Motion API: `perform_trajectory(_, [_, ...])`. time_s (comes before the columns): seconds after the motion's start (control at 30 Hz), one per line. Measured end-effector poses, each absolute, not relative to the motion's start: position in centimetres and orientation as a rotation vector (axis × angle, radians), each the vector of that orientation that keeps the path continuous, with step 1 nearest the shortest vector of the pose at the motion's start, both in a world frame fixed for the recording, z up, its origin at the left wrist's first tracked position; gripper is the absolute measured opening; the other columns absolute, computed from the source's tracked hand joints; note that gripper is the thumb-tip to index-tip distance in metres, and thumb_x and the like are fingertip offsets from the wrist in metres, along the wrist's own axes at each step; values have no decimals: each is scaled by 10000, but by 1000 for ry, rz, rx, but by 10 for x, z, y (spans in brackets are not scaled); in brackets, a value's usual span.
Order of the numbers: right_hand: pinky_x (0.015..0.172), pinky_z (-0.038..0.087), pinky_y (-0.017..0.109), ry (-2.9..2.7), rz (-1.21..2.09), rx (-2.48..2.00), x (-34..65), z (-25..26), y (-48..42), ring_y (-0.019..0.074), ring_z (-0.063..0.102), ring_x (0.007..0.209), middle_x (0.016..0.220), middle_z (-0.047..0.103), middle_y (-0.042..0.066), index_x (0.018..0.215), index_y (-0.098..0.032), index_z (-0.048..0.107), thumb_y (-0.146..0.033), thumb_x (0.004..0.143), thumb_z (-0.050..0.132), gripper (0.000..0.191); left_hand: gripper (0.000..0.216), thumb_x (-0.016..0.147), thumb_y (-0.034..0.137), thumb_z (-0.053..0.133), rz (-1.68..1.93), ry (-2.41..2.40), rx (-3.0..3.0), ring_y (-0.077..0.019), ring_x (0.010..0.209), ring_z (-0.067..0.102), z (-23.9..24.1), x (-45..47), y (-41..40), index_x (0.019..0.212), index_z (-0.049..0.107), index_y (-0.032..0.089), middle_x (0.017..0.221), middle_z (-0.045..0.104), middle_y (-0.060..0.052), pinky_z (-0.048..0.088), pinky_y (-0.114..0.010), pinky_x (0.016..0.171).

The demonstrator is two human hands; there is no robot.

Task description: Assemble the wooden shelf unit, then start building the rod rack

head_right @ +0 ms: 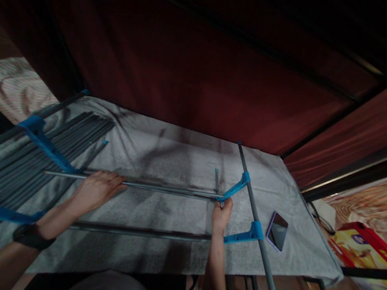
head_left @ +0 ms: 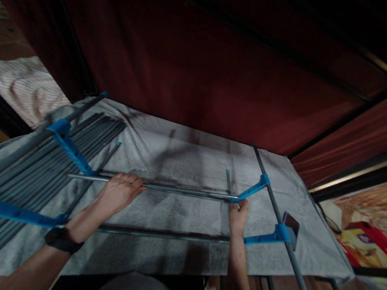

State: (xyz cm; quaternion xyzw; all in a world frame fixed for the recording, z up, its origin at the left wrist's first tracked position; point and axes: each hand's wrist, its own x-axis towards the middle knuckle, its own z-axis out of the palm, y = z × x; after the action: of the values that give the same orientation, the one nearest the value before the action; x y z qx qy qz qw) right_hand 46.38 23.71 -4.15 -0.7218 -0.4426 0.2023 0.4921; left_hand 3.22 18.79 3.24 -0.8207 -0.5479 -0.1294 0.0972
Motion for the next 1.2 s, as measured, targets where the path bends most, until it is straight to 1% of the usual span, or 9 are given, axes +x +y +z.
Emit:
perform_trajectory(0.33, [996, 448, 449, -1088, 467, -1725, 465, -45, 239, 286, 547, 1135, 1201, 603, 148, 1211, -166, 525, -382, 728, 533, 529, 354, 1002, 375, 405, -454, -1650, -2497, -259, 803, 672, 35, 31, 192, 970, 693, 171, 860, 719, -104, 478, -380, 769])
perform_trajectory(0.43, [1030, 429, 473, -1108, 459, -1701, 464, -47, 237, 292, 536, 1163, 1215, 595, 141, 1251, -169, 522, -388, 743, 538, 553, 346, 999, 379, 416, -482, -1680, -2465, -252, 840, 671, 35, 31, 192, 1009, 694, 173, 898, 722, -108, 482, -382, 801])
perform_trajectory(0.53, [1027, 440, 470, -1100, 426, -1685, 451, -53, 224, 293, 513, 1204, 1311, 535, 142, 1367, -186, 448, -405, 755, 552, 658, 285, 992, 305, 447, -499, -1685, -2439, -235, 871, 662, 35, 31, 187, 1064, 691, 177, 933, 718, -99, 476, -374, 814])
perform_trajectory(0.6, [1029, 434, 501, -1074, 416, -1689, 436, -57, 210, 314, 489, 1224, 1375, 464, 181, 1444, -158, 361, -414, 775, 549, 741, 253, 972, 191, 462, -481, -1676, -2440, -217, 848, 653, 35, 31, 182, 1087, 687, 185, 913, 708, -77, 466, -364, 788])
perform_trajectory(0.7, [1051, 406, 544, -1218, 199, -1708, 408, -57, 189, 357, 453, 1270, 1380, 434, 227, 1464, -107, 364, -396, 827, 539, 721, 262, 934, 102, 512, -441, -1681, -2417, -210, 837, 638, 34, 32, 176, 1111, 680, 198, 886, 689, -58, 449, -366, 782])
perform_trajectory(0.87, [1089, 379, 537, -1741, 156, -1408, 359, -31, 185, 313, 463, 1302, 1332, 529, 162, 1352, -186, 521, -286, 930, 412, 447, 249, 938, 95, 512, -445, -1703, -2345, -218, 849, 608, 39, 36, 172, 1108, 670, 185, 909, 670, -67, 431, -372, 792])
perform_trajectory(1.03, [1113, 329, 562, -2079, 9, -1231, 326, -8, 208, 292, 505, 1247, 1295, 599, 119, 1393, -230, 511, -219, 962, 403, 445, 210, 943, 107, 508, -426, -1728, -2350, -212, 830, 587, 49, 39, 173, 1047, 672, 185, 896, 653, -69, 429, -363, 787])
perform_trajectory(1.13, [1055, 379, 519, -2266, -22, -1172, 315, -3, 217, 280, 571, 1088, 1149, 662, 93, 1392, -266, 536, -160, 948, 409, 474, 191, 954, 123, 506, -452, -1734, -2351, -206, 842, 590, 53, 39, 171, 1025, 670, 189, 906, 656, -65, 438, -369, 818])
perform_trajectory(1.2, [983, 423, 475, -2352, -42, -1134, 311, -1, 221, 274, 582, 1010, 1072, 674, 83, 1368, -283, 566, -110, 923, 411, 501, 206, 959, 159, 527, -538, -1722, -2343, -210, 918, 603, 55, 38, 168, 1117, 653, 198, 991, 668, -69, 441, -388, 889])
